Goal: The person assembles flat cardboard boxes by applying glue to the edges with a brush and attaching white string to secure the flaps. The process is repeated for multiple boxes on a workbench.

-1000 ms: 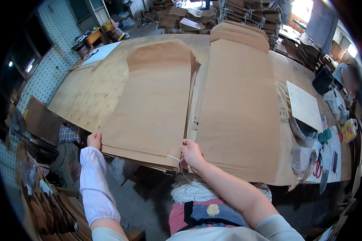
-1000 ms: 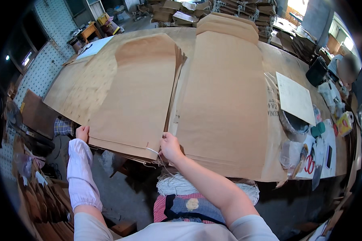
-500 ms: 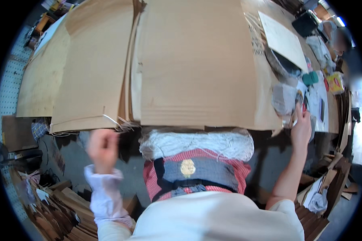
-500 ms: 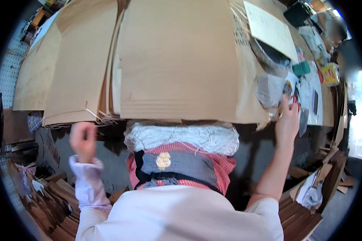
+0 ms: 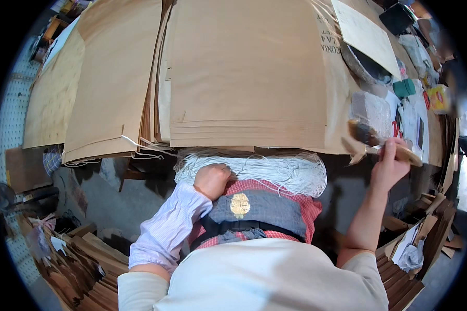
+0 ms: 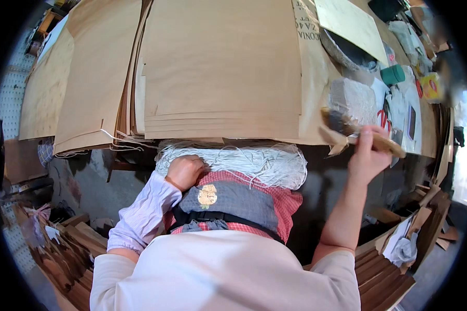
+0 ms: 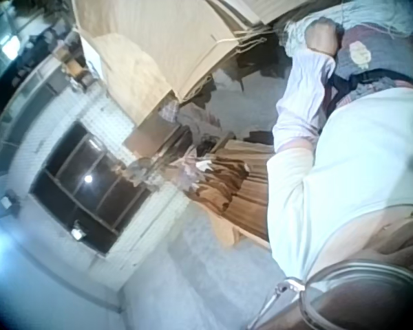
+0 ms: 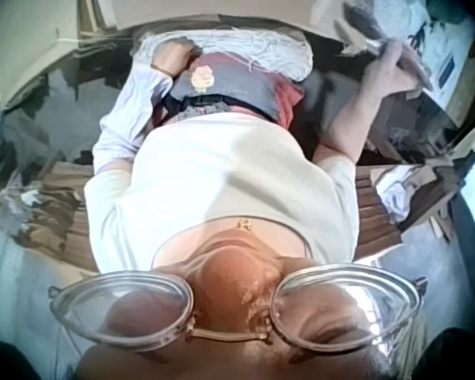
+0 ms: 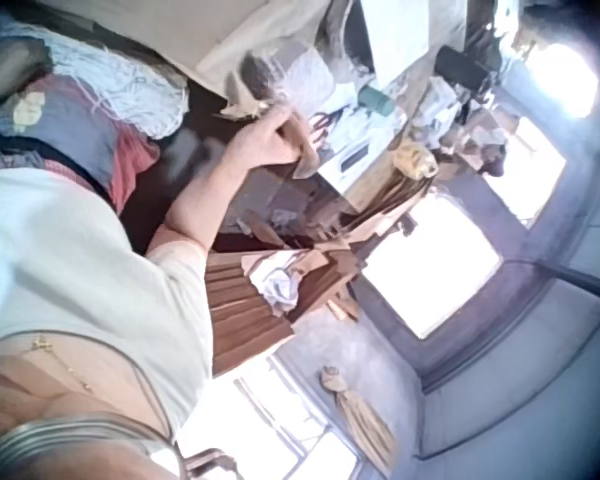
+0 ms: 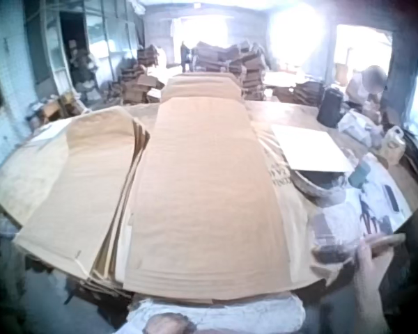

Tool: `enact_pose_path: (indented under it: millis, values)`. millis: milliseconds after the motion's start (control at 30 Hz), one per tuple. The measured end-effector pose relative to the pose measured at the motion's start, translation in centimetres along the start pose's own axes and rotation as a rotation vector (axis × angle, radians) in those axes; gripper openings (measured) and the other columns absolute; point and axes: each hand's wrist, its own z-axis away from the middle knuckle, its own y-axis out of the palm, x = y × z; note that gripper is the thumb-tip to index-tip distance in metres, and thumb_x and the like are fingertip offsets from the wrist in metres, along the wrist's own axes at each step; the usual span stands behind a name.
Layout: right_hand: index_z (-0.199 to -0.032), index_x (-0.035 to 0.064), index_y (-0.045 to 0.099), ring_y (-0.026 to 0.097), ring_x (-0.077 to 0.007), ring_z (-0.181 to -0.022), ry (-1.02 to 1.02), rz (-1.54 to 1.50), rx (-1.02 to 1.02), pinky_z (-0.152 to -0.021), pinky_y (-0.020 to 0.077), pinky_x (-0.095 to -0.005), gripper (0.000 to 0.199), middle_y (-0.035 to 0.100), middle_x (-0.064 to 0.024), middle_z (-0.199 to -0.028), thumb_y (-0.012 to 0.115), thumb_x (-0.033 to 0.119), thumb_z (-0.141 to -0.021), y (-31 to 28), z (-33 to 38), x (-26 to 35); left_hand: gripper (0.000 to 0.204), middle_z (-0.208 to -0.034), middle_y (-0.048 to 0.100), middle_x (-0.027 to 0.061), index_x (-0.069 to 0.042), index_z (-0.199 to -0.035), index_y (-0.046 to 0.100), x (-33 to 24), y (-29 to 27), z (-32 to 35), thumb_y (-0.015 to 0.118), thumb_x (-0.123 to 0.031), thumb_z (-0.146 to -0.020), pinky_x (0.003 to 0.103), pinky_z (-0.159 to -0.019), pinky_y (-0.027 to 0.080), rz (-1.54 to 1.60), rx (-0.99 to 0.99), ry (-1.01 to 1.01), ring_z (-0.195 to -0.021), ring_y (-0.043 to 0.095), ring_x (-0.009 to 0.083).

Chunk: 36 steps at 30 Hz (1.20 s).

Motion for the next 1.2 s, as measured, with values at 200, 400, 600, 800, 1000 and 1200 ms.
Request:
enact_pose_path:
  millis: [200, 400, 600, 800, 1000, 1200]
  values:
    - [-0.088, -0.0021, 0.064, 0.052, -0.0057, -0.067, 0.194, -0.311, 0.346, -0.059, 0.041, -0.0195, 0.011, 0.064, -0.0041, -0.081, 0.058, 0.008, -0.087, 7.9, 5.2, 4.8, 0.005, -0.072, 0.059, 0.0102, -0.004, -0.071, 0.062, -0.7, -4.0, 2.8, 0.065, -0.007, -0.074, 0.038, -0.065, 0.047, 0.275, -0.285, 0.092, -0.072, 0.058, 0.0293]
    - [-0.086, -0.0002, 0.066, 0.057, -0.008, -0.073, 0.182, -0.171, 0.667, -0.067, 0.0468, -0.0232, 0.01, 0.065, -0.0033, -0.081, 0.06, 0.008, -0.087, 17.6, 8.3, 7.4, 0.007, -0.073, 0.059, 0.0115, -0.001, -0.085, 0.055, 0.0, -6.5, 4.9, 0.06, -0.004, -0.082, 0.034, -0.055, 0.044, 0.72, -0.208, -0.362, -0.058, 0.055, 0.0292]
    - [-0.079, -0.0025, 0.066, 0.059, -0.0098, -0.061, 0.215, -0.208, 0.82, -0.056, 0.0483, -0.0248, 0.012, 0.065, -0.0056, -0.065, 0.066, 0.009, -0.081, 24.0, 9.1, 7.9, 0.02, -0.12, 0.056, 0.0159, -0.003, -0.087, 0.054, 0.1, -11.4, 0.0, 0.058, 0.003, -0.069, 0.038, -0.063, 0.049, -0.165, -0.448, -0.108, -0.078, 0.058, 0.0278]
    - [-0.069, 0.0, 0.063, 0.063, -0.0263, -0.056, -0.137, 0.39, 0.766, -0.055, 0.0499, -0.0332, 0.016, 0.062, -0.0157, -0.063, 0.064, 0.015, -0.075, 20.7, 5.3, 5.7, 0.025, -0.128, 0.052, 0.0184, 0.0, -0.092, 0.053, 0.7, -11.2, -2.8, 0.057, 0.001, -0.067, 0.038, -0.068, 0.051, -0.25, -0.257, -0.181, -0.082, 0.059, 0.0283]
    - [-0.065, -0.0002, 0.057, 0.061, -0.0336, -0.058, -0.28, 0.673, 0.616, -0.055, 0.0483, -0.0396, 0.023, 0.059, -0.0166, -0.061, 0.062, 0.02, -0.076, 14.7, 1.1, 1.7, 0.026, -0.128, 0.051, 0.0197, 0.002, -0.097, 0.052, 1.0, -10.3, -3.0, 0.053, 0.002, -0.071, 0.042, -0.071, 0.05, -0.241, -0.279, -0.168, -0.085, 0.058, 0.0314]
    - [-0.079, 0.0071, 0.065, 0.058, -0.0216, -0.056, 0.147, 0.283, 0.48, -0.056, 0.0462, -0.033, 0.008, 0.059, -0.0061, -0.061, 0.062, 0.014, -0.079, 13.8, 0.8, 5.2, 0.02, -0.127, 0.051, 0.0232, 0.002, -0.093, 0.051, 1.0, -10.5, -3.2, 0.055, 0.001, -0.073, 0.041, -0.07, 0.05, -0.316, -0.244, -0.189, -0.083, 0.059, 0.0316]
